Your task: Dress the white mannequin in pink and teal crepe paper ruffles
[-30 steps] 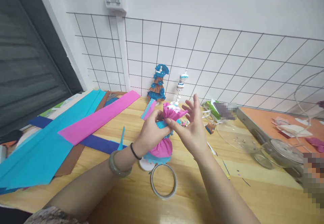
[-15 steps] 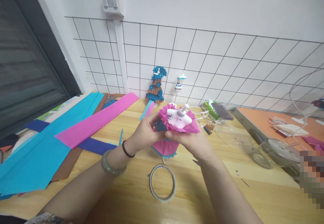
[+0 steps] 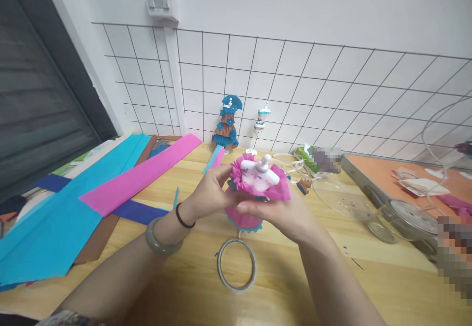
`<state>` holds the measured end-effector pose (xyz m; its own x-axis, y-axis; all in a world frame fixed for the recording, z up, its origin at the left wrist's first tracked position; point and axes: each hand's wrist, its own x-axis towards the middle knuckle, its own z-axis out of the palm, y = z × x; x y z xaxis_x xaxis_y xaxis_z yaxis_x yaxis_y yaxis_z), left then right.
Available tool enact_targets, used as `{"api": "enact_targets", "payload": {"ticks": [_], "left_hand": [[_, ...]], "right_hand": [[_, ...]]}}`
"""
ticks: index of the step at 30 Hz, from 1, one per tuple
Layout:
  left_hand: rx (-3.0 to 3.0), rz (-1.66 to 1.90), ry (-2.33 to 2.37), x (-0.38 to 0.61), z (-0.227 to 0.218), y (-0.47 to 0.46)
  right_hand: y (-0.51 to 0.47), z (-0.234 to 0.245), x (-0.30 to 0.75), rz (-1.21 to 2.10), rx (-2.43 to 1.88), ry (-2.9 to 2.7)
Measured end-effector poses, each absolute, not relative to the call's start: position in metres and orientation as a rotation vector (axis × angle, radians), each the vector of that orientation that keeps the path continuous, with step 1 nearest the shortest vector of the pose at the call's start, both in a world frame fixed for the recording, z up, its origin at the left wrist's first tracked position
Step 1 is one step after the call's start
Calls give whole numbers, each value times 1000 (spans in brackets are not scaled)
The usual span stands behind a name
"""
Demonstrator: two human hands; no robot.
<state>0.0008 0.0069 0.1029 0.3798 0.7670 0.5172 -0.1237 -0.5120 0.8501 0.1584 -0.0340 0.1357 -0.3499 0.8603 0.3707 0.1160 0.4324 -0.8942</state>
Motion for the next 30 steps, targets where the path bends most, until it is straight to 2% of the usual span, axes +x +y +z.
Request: {"api": "enact_targets", "payload": {"ticks": [3,10,16,22,30], "left_hand": [[1550,1311,595,2,106,10],[1145,1415,692,-3,101,33],[1048,1526,692,-13,97,47],[959,1679,604,-21,103,55],[906,1786,535,-23,111,50]], "right_hand": [[-21,129,170,987,-798,-1763],[8,102,187,1306,-1202,-1720],[17,93,192,1609,-933,-2051],[17,85,185,1574,-1086,-2312],[9,67,146,1568,-1064,-1932]]}}
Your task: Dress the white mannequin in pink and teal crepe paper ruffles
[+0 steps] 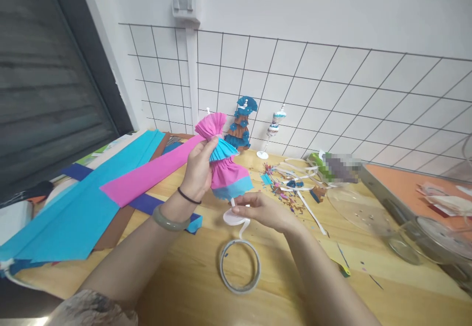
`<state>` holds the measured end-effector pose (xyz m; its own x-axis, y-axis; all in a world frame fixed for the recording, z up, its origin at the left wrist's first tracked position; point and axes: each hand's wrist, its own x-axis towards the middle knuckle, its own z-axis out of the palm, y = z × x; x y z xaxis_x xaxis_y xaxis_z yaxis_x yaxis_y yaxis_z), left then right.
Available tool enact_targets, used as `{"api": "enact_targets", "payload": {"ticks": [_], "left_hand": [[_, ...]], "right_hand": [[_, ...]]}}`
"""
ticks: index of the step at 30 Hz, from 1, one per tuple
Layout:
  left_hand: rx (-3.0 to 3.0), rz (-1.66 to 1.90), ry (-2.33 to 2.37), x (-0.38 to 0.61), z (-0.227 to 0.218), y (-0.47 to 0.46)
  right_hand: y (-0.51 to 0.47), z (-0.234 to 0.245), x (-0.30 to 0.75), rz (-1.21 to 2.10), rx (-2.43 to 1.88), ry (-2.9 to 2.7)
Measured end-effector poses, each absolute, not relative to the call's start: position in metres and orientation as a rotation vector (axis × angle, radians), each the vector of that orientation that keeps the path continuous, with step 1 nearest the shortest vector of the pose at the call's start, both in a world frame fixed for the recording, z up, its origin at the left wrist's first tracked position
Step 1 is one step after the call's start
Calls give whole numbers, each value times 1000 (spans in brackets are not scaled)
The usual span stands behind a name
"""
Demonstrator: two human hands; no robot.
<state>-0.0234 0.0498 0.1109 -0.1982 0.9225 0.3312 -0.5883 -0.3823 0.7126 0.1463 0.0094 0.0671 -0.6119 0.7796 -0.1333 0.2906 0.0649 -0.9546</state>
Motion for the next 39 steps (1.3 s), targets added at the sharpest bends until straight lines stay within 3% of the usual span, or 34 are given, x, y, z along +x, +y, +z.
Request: {"api": "enact_targets", "payload": {"ticks": [7,13,25,39], "left_hand": [[921,1874,539,-31,114,53],[915,1943,573,-37,112,57],[1197,2055,678,-39,121,47],[1759,1846,709,-23,124,12]], "right_hand": [[11,66,150,1685,-1287,-1719],[19,58,159,2026,-951,-1747],[24,47,165,2048,-1013,-1628],[20,46,176,2164,-945,-1454]]}}
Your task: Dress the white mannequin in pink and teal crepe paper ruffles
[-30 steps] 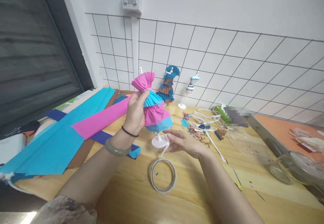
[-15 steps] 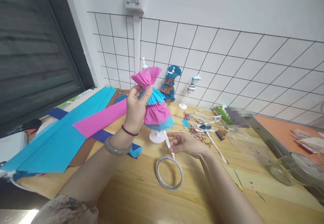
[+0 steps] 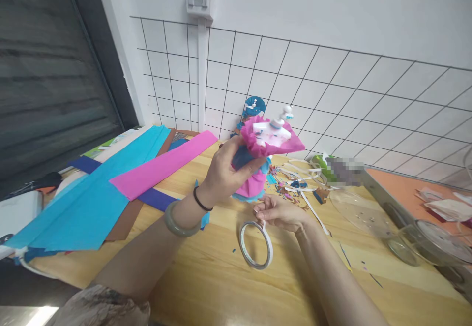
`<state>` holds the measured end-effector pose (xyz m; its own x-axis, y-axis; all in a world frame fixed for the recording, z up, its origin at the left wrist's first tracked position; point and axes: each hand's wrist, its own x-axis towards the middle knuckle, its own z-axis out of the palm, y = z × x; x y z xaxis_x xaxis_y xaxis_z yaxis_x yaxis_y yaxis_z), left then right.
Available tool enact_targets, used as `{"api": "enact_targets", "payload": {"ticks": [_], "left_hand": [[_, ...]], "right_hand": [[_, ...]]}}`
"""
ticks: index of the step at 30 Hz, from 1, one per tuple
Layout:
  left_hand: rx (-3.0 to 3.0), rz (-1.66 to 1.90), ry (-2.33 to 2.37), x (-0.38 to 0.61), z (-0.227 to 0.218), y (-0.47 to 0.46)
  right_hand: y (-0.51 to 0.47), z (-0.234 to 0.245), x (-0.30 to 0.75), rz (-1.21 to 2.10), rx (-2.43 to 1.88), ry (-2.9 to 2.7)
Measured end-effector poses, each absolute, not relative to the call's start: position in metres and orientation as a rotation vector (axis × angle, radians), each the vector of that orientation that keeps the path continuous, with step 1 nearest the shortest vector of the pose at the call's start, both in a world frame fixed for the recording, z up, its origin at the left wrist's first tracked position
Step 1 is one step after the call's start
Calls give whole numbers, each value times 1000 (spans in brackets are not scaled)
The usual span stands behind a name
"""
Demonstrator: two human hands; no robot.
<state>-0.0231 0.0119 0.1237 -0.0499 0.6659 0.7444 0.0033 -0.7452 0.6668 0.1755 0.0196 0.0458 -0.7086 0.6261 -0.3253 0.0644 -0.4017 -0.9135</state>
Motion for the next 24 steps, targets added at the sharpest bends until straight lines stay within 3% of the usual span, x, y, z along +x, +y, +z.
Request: {"api": "enact_targets", "payload": {"ticks": [8,16,24], "left_hand": [[1514,1990,700,-31,131,22],[1451,1975,672,-34,126,35],[1424,1920,671,-24,115,40]], "right_hand": [[-16,51,186,2066,-1119,-1417],[-79,22,234,1339,-1473,-1302],[-150,-11,253,896,-1569,-1082]]}}
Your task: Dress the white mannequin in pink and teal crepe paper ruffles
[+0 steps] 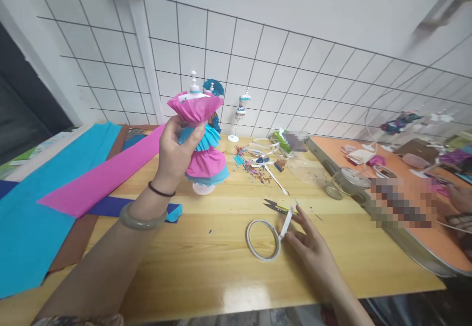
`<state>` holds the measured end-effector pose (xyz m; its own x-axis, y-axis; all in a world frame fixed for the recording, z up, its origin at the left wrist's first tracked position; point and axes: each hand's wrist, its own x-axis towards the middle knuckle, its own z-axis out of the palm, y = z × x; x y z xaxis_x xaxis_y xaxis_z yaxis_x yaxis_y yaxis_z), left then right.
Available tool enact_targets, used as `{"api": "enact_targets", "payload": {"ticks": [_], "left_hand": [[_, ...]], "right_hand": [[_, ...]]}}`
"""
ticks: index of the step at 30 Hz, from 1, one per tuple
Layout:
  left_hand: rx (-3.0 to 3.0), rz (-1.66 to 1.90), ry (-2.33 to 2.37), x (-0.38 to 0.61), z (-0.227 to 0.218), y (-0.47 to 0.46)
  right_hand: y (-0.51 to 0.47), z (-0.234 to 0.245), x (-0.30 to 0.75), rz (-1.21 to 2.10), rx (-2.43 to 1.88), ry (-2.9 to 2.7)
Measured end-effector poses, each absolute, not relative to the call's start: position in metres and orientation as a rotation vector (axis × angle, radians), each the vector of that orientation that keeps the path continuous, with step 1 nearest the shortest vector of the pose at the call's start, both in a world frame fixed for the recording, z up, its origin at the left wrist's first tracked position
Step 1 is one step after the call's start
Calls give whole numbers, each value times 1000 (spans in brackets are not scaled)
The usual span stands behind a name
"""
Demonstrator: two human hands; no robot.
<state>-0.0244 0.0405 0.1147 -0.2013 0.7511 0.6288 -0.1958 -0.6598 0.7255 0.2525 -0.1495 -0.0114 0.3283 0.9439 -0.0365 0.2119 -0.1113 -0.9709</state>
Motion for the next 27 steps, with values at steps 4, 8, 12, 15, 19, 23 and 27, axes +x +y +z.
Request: {"api": "enact_targets", "payload": {"ticks": [4,8,12,15,19,23,27], "left_hand": [[1486,1899,651,-23,111,42],[1490,1897,654,-21,110,42],[1479,1856,654,-20,111,40],[1485,1846,648,-21,111,40],[1529,1846,633,-22,111,42],[1546,1830,660,-21,111,41],[1553,1800,698,-19,111,38]], "right_hand": [[-174,-17,267,723,-1580,-996],[-178,-16,302,532,-1613,-916],[-169,-17,348,331,-1816,-899],[-161,-20,377,204,-1961,-903],[-151,-24,405,118,-1988,-907],[-141,-31,427,15,-2046,-944],[-136,-41,441,-119,-2109,-965]]}}
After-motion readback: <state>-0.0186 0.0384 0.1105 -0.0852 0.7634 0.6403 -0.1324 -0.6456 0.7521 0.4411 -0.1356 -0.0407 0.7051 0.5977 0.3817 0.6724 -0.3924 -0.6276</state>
